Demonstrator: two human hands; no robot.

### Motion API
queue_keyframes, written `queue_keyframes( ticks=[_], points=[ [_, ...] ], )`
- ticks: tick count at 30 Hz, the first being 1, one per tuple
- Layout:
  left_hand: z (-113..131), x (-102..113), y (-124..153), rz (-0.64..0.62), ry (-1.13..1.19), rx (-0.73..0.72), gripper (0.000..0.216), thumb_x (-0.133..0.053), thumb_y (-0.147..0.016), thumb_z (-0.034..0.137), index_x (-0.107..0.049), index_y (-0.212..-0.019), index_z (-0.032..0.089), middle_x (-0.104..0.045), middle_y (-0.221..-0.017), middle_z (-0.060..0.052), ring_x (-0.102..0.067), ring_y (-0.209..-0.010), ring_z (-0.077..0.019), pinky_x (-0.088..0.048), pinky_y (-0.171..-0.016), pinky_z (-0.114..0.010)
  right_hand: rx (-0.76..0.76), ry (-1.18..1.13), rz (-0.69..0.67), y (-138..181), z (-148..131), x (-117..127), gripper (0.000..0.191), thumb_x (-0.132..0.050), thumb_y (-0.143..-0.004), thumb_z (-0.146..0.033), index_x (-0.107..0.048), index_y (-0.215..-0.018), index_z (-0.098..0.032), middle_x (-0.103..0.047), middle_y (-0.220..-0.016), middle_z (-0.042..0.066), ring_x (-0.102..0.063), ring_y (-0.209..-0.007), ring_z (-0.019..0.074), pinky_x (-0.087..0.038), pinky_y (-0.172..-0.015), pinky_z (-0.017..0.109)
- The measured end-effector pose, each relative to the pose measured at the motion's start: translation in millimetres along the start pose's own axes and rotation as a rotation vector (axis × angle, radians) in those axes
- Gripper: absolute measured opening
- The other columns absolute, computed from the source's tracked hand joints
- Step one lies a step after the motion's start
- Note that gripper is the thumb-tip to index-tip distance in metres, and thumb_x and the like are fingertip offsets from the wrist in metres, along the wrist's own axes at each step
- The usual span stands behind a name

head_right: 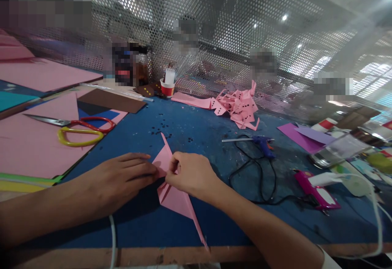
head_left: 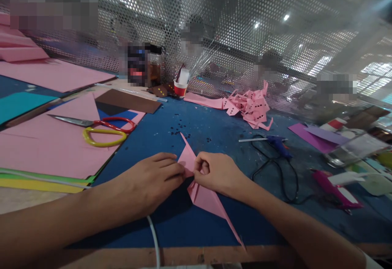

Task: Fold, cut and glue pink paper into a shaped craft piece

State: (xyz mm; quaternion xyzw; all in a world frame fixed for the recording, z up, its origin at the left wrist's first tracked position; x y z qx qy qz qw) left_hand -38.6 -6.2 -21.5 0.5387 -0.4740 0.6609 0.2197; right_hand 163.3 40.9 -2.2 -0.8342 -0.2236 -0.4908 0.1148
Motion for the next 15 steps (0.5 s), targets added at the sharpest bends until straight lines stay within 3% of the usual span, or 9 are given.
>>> queue_keyframes(
  ticks=[6, 12, 15],
  points=[
    [1.9, -0.3, -0.3, -0.015, -0.019, 0.007, 0.026, -0.05, -0.092, 0.01, -0.07, -0.104, 0.021, -0.072, -0.108, -0.008, -0.064, -0.105, -0.0227, -0.044, -0.107, -0.041, 0.0, 0.004, -0.004, 0.1, 0.1, 0.3, 0.002, -0.065, -0.073, -0.024, -0.064, -0.074, -0.024, -0.063, -0.066, -0.007, -0.051, -0.059, 0.009, -0.027, -0.057, 0.024],
    [3.1, -1.9, -2.0, -0.077, -0.009, 0.044, 0.024, -0.051, -0.092, 0.01, -0.067, -0.107, 0.019, -0.069, -0.114, -0.008, -0.061, -0.107, -0.0238, -0.045, -0.103, -0.041, 0.011, 0.019, 0.008, 1.8, -2.1, 0.2, 0.015, -0.067, -0.08, -0.039, -0.065, -0.077, -0.024, -0.063, -0.067, -0.005, -0.051, -0.061, 0.0101, -0.026, -0.058, 0.025],
    [2.0, -2.2, -2.2, -0.101, 0.014, 0.065, 0.024, -0.052, -0.092, 0.011, -0.066, -0.11, 0.019, -0.069, -0.114, -0.008, -0.061, -0.106, -0.0237, -0.047, -0.101, -0.04, 0.004, 0.032, 0.011, 0.9, -2.0, -0.4, 0.013, -0.068, -0.078, -0.037, -0.065, -0.078, -0.024, -0.063, -0.066, -0.005, -0.051, -0.061, 0.0101, -0.026, -0.058, 0.025]
  ],
)
Point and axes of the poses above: each hand's wrist, its own y-axis away from the middle knuckle, its own x-axis out of the back of the hand, z = x × y, the point moved 2 cm from there along -y, towards the middle knuckle
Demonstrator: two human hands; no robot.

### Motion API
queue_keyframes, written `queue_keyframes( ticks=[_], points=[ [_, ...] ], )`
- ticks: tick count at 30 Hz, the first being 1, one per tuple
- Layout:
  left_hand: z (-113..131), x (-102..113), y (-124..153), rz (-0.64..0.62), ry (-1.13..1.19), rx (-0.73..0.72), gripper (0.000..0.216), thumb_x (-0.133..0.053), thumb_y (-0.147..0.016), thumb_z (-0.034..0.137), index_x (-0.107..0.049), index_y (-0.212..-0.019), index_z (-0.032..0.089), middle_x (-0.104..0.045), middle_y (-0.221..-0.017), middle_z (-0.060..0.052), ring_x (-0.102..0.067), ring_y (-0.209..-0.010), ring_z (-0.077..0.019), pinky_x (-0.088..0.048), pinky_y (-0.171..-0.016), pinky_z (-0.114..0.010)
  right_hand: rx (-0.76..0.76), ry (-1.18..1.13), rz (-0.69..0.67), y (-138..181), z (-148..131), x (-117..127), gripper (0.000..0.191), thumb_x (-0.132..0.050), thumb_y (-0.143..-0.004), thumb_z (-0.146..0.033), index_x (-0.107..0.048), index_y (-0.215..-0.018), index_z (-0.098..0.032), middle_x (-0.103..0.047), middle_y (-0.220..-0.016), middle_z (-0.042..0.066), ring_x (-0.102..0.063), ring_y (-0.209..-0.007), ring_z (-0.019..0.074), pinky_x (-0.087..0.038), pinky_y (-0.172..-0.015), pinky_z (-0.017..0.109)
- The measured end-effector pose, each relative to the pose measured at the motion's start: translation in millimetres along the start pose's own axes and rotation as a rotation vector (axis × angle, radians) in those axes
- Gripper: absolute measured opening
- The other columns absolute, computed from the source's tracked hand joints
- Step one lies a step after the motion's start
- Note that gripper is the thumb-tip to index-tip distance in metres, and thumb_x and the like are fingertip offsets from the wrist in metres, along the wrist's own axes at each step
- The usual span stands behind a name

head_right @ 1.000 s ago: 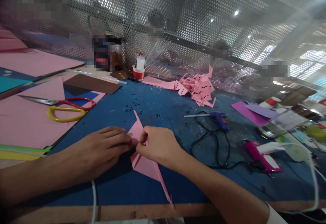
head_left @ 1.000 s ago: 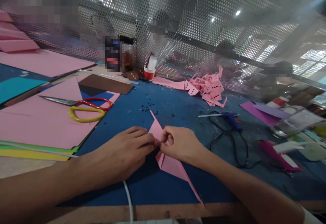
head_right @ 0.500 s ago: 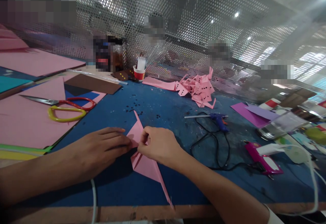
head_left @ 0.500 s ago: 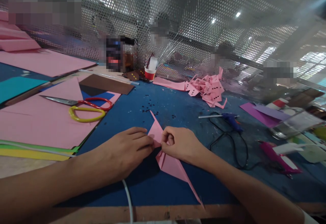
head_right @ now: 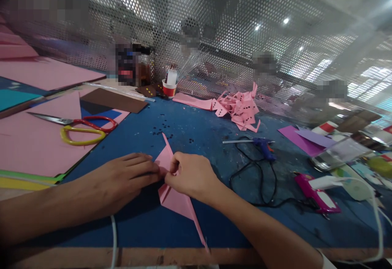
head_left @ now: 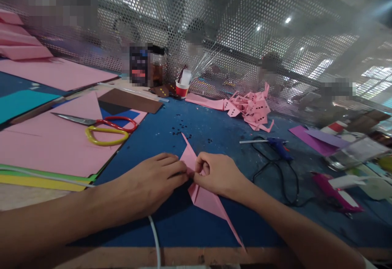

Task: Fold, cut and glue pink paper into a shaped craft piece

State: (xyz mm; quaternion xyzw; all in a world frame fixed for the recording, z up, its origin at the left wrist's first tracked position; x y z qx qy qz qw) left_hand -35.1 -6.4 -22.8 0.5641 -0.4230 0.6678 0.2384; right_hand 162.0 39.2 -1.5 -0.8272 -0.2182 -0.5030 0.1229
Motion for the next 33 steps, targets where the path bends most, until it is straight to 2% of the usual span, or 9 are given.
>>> queue_keyframes(
  ticks=[4, 8, 17, 23, 28, 33],
  points=[
    [-2, 1, 0, 0.051, 0.024, -0.015, 0.026, -0.054, -0.089, 0.01, -0.067, -0.11, 0.019, -0.07, -0.109, -0.008, -0.063, -0.105, -0.0223, -0.046, -0.104, -0.039, -0.01, -0.003, -0.01, -1, 1, 0, 0.005, -0.066, -0.075, -0.028, -0.064, -0.078, -0.024, -0.063, -0.067, -0.006, -0.052, -0.061, 0.0098, -0.026, -0.058, 0.025],
    [-4, 2, 2, 0.109, 0.02, -0.04, 0.031, -0.055, -0.087, 0.009, -0.068, -0.111, 0.021, -0.072, -0.109, -0.007, -0.064, -0.106, -0.0214, -0.043, -0.11, -0.039, -0.028, -0.029, -0.039, -2, 1, 1, 0.007, -0.064, -0.073, -0.024, -0.064, -0.08, -0.024, -0.064, -0.069, -0.006, -0.052, -0.061, 0.0098, -0.027, -0.057, 0.024],
    [-4, 9, 3, 0.113, 0.06, -0.059, 0.036, -0.05, -0.087, 0.005, -0.069, -0.112, 0.024, -0.073, -0.113, -0.006, -0.067, -0.108, -0.0203, -0.04, -0.115, -0.038, -0.02, -0.046, -0.084, -1, 1, 5, 0.01, -0.06, -0.075, -0.02, -0.063, -0.084, -0.023, -0.064, -0.068, -0.005, -0.053, -0.063, 0.0111, -0.027, -0.058, 0.025],
    [-4, 7, 1, 0.084, 0.07, -0.055, 0.035, -0.05, -0.089, 0.004, -0.066, -0.115, 0.021, -0.072, -0.118, -0.006, -0.066, -0.11, -0.0196, -0.037, -0.116, -0.039, 0.002, -0.104, -0.078, 1, 5, 7, 0.012, -0.058, -0.077, -0.017, -0.062, -0.087, -0.023, -0.062, -0.067, -0.006, -0.054, -0.063, 0.0103, -0.031, -0.059, 0.024],
    [-5, 6, 1, 0.11, 0.069, -0.056, 0.03, -0.048, -0.093, 0.006, -0.065, -0.114, 0.019, -0.072, -0.119, -0.006, -0.065, -0.112, -0.0194, -0.038, -0.114, -0.038, -0.031, -0.123, -0.048, 8, 11, 18, 0.007, -0.057, -0.087, -0.025, -0.063, -0.09, -0.022, -0.064, -0.071, -0.004, -0.055, -0.066, 0.0116, -0.032, -0.06, 0.024],
    [-5, 8, -1, 0.153, 0.087, -0.087, 0.027, -0.045, -0.093, 0.005, -0.065, -0.107, 0.018, -0.074, -0.113, -0.006, -0.067, -0.105, -0.0179, -0.04, -0.113, -0.037, -0.014, -0.071, -0.07, 18, 9, 22, 0.011, -0.065, -0.087, -0.032, -0.066, -0.087, -0.021, -0.066, -0.077, -0.002, -0.056, -0.069, 0.012, -0.032, -0.061, 0.025]
  ],
)
Point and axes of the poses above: each hand's wrist, its own y-axis away from the middle knuckle, its own x-axis out of the back of the hand, z = x × y, the point moved 2 cm from there along -y, towards the middle knuckle
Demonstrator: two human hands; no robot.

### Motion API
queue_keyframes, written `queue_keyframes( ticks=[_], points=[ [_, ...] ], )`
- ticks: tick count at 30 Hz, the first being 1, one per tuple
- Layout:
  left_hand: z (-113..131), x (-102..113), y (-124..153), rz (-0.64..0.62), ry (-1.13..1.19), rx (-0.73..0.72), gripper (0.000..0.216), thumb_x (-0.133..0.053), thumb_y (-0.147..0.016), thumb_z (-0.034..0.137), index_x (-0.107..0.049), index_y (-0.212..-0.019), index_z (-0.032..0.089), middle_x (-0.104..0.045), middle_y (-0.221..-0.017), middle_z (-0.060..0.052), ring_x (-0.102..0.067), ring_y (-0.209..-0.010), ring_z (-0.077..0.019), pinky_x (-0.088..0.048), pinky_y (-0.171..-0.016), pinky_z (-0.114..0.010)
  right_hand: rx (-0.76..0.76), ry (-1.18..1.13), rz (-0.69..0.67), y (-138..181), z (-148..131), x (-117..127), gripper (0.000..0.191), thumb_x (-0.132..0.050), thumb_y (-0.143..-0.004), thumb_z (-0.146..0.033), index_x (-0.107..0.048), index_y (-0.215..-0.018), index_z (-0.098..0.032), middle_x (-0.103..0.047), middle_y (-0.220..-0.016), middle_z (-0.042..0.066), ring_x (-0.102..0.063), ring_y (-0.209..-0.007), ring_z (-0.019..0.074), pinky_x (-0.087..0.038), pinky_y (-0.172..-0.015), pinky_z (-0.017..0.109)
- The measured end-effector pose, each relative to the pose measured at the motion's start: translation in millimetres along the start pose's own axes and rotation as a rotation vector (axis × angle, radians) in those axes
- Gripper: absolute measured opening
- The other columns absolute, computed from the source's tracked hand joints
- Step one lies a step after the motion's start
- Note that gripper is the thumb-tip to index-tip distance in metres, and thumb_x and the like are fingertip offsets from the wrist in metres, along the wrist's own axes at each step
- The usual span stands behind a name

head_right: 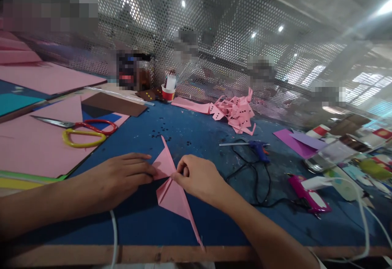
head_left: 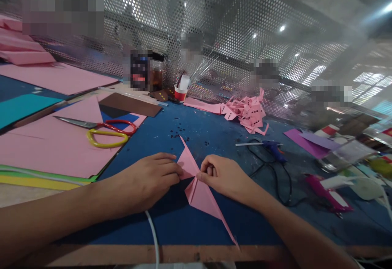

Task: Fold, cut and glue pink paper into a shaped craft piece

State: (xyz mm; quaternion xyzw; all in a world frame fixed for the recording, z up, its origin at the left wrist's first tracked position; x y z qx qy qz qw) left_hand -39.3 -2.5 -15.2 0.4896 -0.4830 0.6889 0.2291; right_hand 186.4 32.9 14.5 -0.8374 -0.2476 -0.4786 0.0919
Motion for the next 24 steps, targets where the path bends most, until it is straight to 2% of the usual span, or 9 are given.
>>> queue_keyframes(
  ticks=[4, 7, 11, 14, 21, 24],
  points=[
    [0, 5, -2, 0.046, 0.024, 0.012, 0.033, -0.044, -0.092, 0.002, -0.064, -0.111, 0.019, -0.074, -0.11, -0.004, -0.067, -0.105, -0.0165, -0.043, -0.11, -0.035, 0.018, 0.066, 0.053, 3, -1, -3, 0.012, -0.069, -0.086, -0.032, -0.066, -0.087, -0.021, -0.066, -0.084, -0.002, -0.056, -0.071, 0.0115, -0.032, -0.063, 0.025],
    [-3, 8, -4, 0.069, 0.048, 0.085, 0.042, -0.043, -0.091, 0.0, -0.063, -0.12, 0.022, -0.072, -0.114, -0.003, -0.064, -0.111, -0.0168, -0.047, -0.105, -0.033, 0.014, 0.106, 0.061, 4, -2, -3, 0.012, -0.069, -0.086, -0.032, -0.066, -0.087, -0.021, -0.066, -0.086, -0.001, -0.057, -0.072, 0.0117, -0.032, -0.064, 0.025],
    [-9, 9, -5, 0.126, 0.067, 0.199, 0.033, -0.045, -0.092, 0.002, -0.064, -0.112, 0.02, -0.07, -0.114, -0.006, -0.064, -0.11, -0.0165, -0.05, -0.097, -0.03, 0.012, 0.123, 0.053, 6, -4, 0, 0.012, -0.068, -0.087, -0.032, -0.067, -0.087, -0.02, -0.067, -0.087, 0.0, -0.058, -0.073, 0.0125, -0.032, -0.063, 0.025],
    [-15, 8, -8, 0.149, 0.052, 0.225, 0.028, -0.048, -0.094, 0.007, -0.064, -0.115, 0.019, -0.07, -0.116, -0.006, -0.063, -0.112, -0.0172, -0.05, -0.098, -0.03, 0.037, 0.109, 0.057, 7, -4, 2, 0.015, -0.069, -0.086, -0.035, -0.068, -0.089, -0.021, -0.067, -0.086, 0.0, -0.059, -0.073, 0.0128, -0.032, -0.063, 0.025],
    [-19, 0, -27, 0.048, -0.015, 0.223, 0.034, -0.05, -0.097, 0.013, -0.063, -0.127, 0.023, -0.062, -0.136, -0.009, -0.055, -0.128, -0.0217, -0.047, -0.107, -0.041, 0.061, 0.08, 0.05, 4, 3, -1, 0.014, -0.07, -0.083, -0.033, -0.069, -0.089, -0.02, -0.069, -0.085, 0.0, -0.06, -0.073, 0.0129, -0.033, -0.063, 0.025],
    [-18, -6, -36, -0.03, -0.068, 0.233, 0.036, -0.051, -0.092, 0.007, -0.067, -0.12, 0.023, -0.061, -0.138, -0.008, -0.054, -0.129, -0.0242, -0.047, -0.105, -0.044, 0.042, 0.063, 0.033, 2, 4, -3, 0.011, -0.07, -0.081, -0.029, -0.069, -0.088, -0.02, -0.07, -0.084, -0.001, -0.061, -0.073, 0.0132, -0.033, -0.063, 0.025]
  ],
)
Point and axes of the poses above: each hand's wrist, its own y-axis away from the middle knuckle, its own x-axis out of the back of the hand, z = x × y, the point moved 2 cm from there along -y, towards the middle knuckle
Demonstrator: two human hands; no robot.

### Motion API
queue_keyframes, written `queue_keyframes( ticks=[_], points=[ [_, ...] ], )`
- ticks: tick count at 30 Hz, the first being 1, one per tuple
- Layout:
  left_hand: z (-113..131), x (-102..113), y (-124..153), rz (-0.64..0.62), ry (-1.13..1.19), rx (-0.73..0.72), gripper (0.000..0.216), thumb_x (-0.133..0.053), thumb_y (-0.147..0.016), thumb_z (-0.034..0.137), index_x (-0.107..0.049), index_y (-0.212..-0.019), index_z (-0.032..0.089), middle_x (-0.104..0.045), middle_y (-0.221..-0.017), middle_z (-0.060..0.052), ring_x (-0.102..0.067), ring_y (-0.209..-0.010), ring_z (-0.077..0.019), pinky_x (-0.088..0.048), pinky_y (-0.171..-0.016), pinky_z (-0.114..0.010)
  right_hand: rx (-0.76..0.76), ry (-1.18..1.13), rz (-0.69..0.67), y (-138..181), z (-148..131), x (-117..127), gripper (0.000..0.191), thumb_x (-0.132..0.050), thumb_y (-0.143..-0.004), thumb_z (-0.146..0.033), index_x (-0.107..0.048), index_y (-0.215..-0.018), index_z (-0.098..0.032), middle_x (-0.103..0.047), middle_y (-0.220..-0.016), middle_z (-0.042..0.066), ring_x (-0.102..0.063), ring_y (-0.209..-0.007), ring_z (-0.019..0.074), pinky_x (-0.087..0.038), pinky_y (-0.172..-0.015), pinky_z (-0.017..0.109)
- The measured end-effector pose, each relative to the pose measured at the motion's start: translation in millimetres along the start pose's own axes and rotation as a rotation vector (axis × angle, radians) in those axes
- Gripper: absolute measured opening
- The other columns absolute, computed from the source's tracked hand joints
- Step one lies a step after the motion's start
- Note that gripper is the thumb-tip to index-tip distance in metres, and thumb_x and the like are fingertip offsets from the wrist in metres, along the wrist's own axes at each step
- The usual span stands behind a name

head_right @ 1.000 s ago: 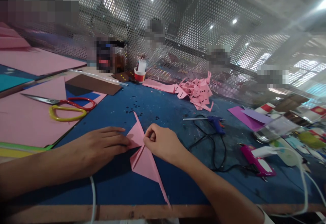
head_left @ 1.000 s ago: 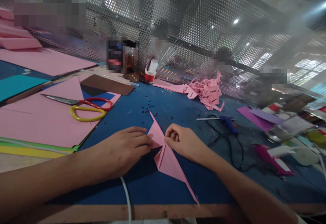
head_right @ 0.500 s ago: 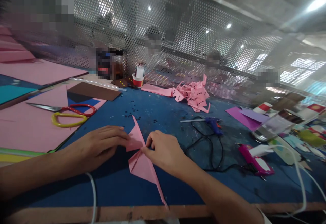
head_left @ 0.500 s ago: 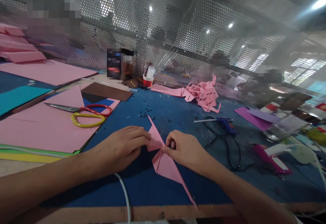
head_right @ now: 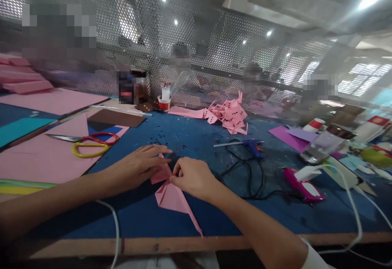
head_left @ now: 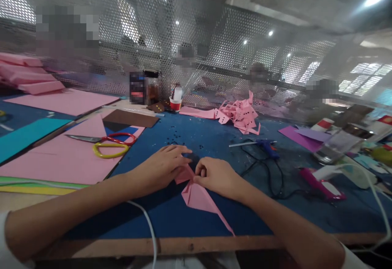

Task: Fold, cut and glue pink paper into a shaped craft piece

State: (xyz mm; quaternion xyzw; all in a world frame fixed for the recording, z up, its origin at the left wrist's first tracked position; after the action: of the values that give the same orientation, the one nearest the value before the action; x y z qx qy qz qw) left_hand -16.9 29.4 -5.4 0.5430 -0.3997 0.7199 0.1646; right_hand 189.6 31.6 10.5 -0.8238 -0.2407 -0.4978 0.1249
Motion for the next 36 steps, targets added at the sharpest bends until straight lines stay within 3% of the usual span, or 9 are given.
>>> queue_keyframes(
  ticks=[8, 12, 14, 18, 20, 23, 28, 32, 36],
  points=[
    [4, -6, -10, -0.027, 0.081, 0.015, 0.026, -0.051, -0.083, 0.001, -0.067, -0.091, 0.019, -0.068, -0.115, -0.006, -0.06, -0.113, -0.0207, -0.046, -0.098, -0.038, 0.013, -0.07, 0.008, -3, 1, 1, 0.007, -0.067, -0.08, -0.024, -0.07, -0.086, -0.021, -0.072, -0.081, -0.001, -0.061, -0.072, 0.0134, -0.034, -0.061, 0.024],
    [1, 6, -12, 0.014, 0.145, 0.173, 0.015, -0.054, -0.087, 0.011, -0.066, -0.088, 0.02, -0.07, -0.091, -0.003, -0.063, -0.092, -0.0203, -0.047, -0.086, -0.035, 0.043, -0.126, 0.09, -5, 4, 13, 0.011, -0.065, -0.087, -0.03, -0.068, -0.088, -0.02, -0.071, -0.083, 0.0, -0.062, -0.074, 0.0141, -0.038, -0.065, 0.025],
    [-4, 17, -10, 0.081, 0.2, 0.269, 0.012, -0.055, -0.088, 0.016, -0.065, -0.088, 0.021, -0.07, -0.088, -0.002, -0.064, -0.085, -0.0196, -0.047, -0.079, -0.032, 0.093, -0.112, 0.277, -3, 5, 27, 0.013, -0.062, -0.092, -0.032, -0.066, -0.094, -0.02, -0.071, -0.09, 0.002, -0.063, -0.082, 0.0162, -0.043, -0.074, 0.028],
    [-16, 35, -4, 0.178, 0.266, 0.403, 0.013, -0.052, -0.092, 0.024, -0.064, -0.093, 0.021, -0.07, -0.087, -0.001, -0.064, -0.079, -0.0178, -0.047, -0.07, -0.027, 0.196, 0.108, 0.852, 9, 2, 53, 0.013, -0.055, -0.098, -0.031, -0.062, -0.104, -0.021, -0.065, -0.112, 0.009, -0.055, -0.113, 0.0241, -0.038, -0.1, 0.039],
    [-21, 40, -2, 0.215, 0.382, 0.466, 0.016, -0.053, -0.093, 0.031, -0.064, -0.093, 0.02, -0.069, -0.085, -0.001, -0.063, -0.077, -0.0173, -0.046, -0.068, -0.026, 0.237, 0.103, 0.969, 13, 0, 55, 0.01, -0.053, -0.098, -0.029, -0.06, -0.102, -0.022, -0.064, -0.11, 0.009, -0.055, -0.112, 0.0238, -0.038, -0.102, 0.04],
    [-23, 40, -1, 0.259, 0.642, 0.547, 0.025, -0.058, -0.091, 0.042, -0.064, -0.092, 0.018, -0.066, -0.081, -0.001, -0.06, -0.075, -0.017, -0.044, -0.064, -0.026, 0.213, -0.091, 0.918, 9, 1, 44, 0.01, -0.057, -0.096, -0.032, -0.056, -0.099, -0.022, -0.063, -0.101, 0.007, -0.059, -0.099, 0.0214, -0.044, -0.093, 0.036],
    [-14, 31, -1, 0.232, 0.885, 0.589, 0.031, -0.064, -0.086, 0.047, -0.063, -0.087, 0.017, -0.063, -0.077, -0.001, -0.058, -0.071, -0.0164, -0.043, -0.064, -0.026, 0.113, -0.476, 0.633, -8, 7, 19, 0.033, -0.065, -0.089, -0.047, -0.06, -0.103, -0.018, -0.068, -0.092, 0.004, -0.061, -0.081, 0.018, -0.048, -0.074, 0.028],
    [-4, 26, -1, 0.17, 0.998, 0.604, 0.028, -0.067, -0.084, 0.045, -0.063, -0.085, 0.017, -0.061, -0.072, 0.001, -0.053, -0.065, -0.0129, -0.038, -0.058, -0.023, 0.057, -0.534, 0.492, -9, 7, 14, 0.037, -0.06, -0.092, -0.049, -0.065, -0.076, -0.016, -0.067, -0.071, 0.002, -0.058, -0.067, 0.0156, -0.043, -0.062, 0.026],
    [0, 26, -2, 0.144, 1.078, 0.644, 0.028, -0.07, -0.082, 0.043, -0.066, -0.086, 0.016, -0.06, -0.072, 0.001, -0.049, -0.063, -0.0112, -0.034, -0.056, -0.022, 0.057, -0.59, 0.459, -7, 4, 16, 0.038, -0.063, -0.091, -0.049, -0.063, -0.071, -0.016, -0.066, -0.067, 0.001, -0.059, -0.064, 0.0147, -0.042, -0.06, 0.025]
  ],
)
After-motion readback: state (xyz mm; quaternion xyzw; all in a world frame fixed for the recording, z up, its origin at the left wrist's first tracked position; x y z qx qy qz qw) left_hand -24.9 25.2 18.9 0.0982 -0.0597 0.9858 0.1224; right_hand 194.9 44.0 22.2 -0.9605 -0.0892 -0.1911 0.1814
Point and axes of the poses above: each hand's wrist, its own y-axis away from the middle knuckle, its own x-axis out of the back of the hand, z = x × y, the point moved 2 cm from there along -y, towards the middle knuckle
